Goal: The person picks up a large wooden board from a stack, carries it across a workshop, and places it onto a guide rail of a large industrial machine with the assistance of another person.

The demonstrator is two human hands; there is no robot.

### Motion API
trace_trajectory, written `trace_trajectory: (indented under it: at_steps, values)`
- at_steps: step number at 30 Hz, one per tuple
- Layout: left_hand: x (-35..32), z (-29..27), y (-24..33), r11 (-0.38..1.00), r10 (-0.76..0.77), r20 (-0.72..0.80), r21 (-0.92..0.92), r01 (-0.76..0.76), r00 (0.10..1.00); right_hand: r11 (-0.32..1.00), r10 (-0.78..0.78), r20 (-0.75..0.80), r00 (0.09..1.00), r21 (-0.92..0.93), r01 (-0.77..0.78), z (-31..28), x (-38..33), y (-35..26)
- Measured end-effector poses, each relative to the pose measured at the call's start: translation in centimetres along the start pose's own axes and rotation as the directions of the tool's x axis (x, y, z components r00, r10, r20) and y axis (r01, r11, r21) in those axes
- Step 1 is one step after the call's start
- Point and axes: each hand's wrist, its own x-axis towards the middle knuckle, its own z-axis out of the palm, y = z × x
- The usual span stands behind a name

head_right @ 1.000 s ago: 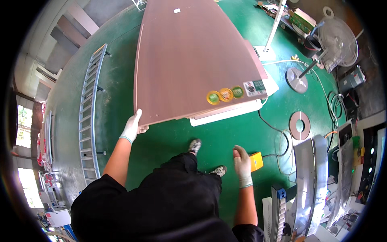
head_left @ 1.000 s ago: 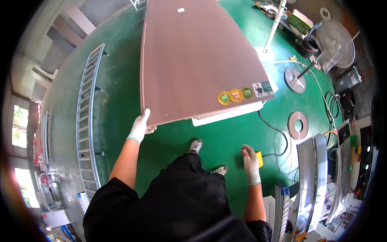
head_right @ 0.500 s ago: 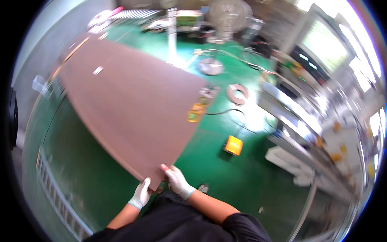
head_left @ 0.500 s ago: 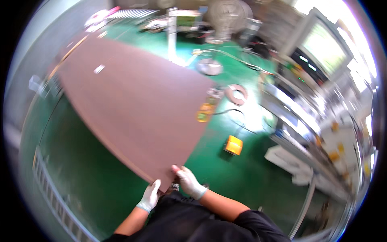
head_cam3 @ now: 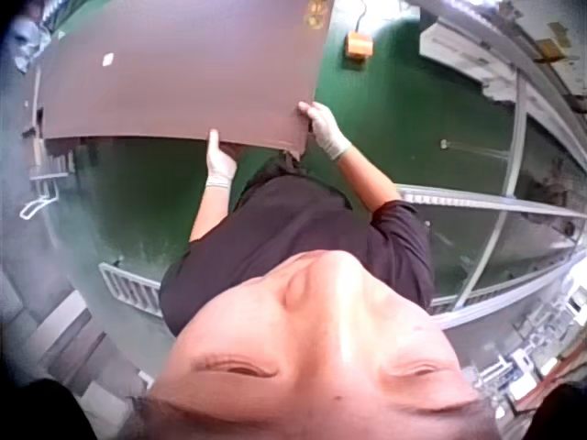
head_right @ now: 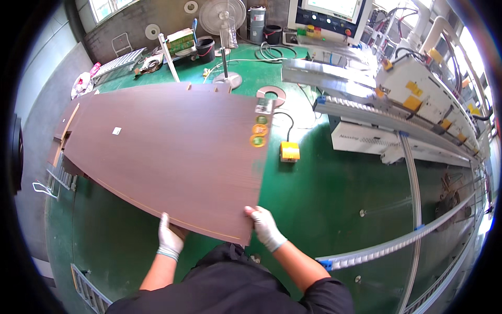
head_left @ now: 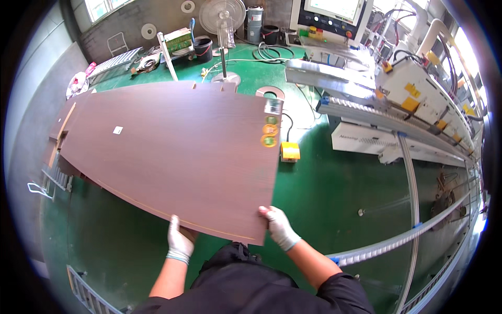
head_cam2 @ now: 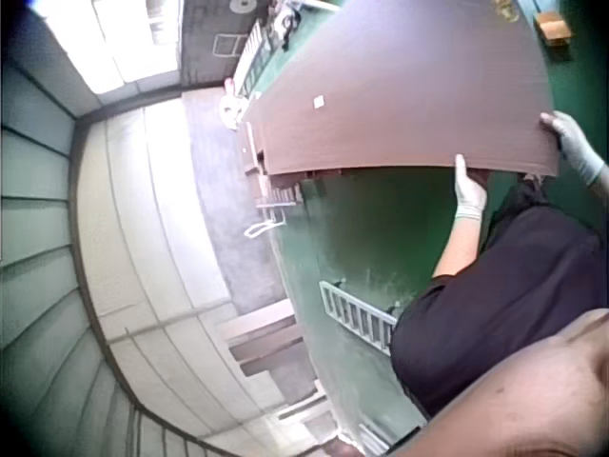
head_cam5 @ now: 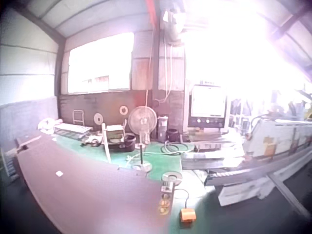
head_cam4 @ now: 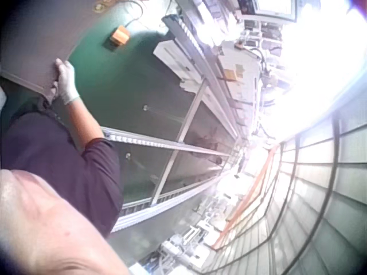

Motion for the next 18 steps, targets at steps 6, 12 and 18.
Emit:
trace_trajectory:
  at_steps: [6,12,18]
  values:
    - [0.7,-8.3,10.3,0.929,0.318,-0.083,-0.168,-0.328,0.944,0.982,-0.088,-0.246,0.965,0.14,0.125,-6.2,-12.6,2.3]
    - [2.5,-16.7,10.9,0.886,0.265,0.017,-0.4,-0.237,0.964,0.966,-0.202,-0.416,0.887,0.063,0.249,-12.4,-24.6,6.9]
    - [8.9,-26.1,4.6,0.937,-0.03,0.371,-0.313,0.156,0.928,0.972,-0.214,-0.615,0.759,-0.213,0.101,-5.4,-28.4,6.9]
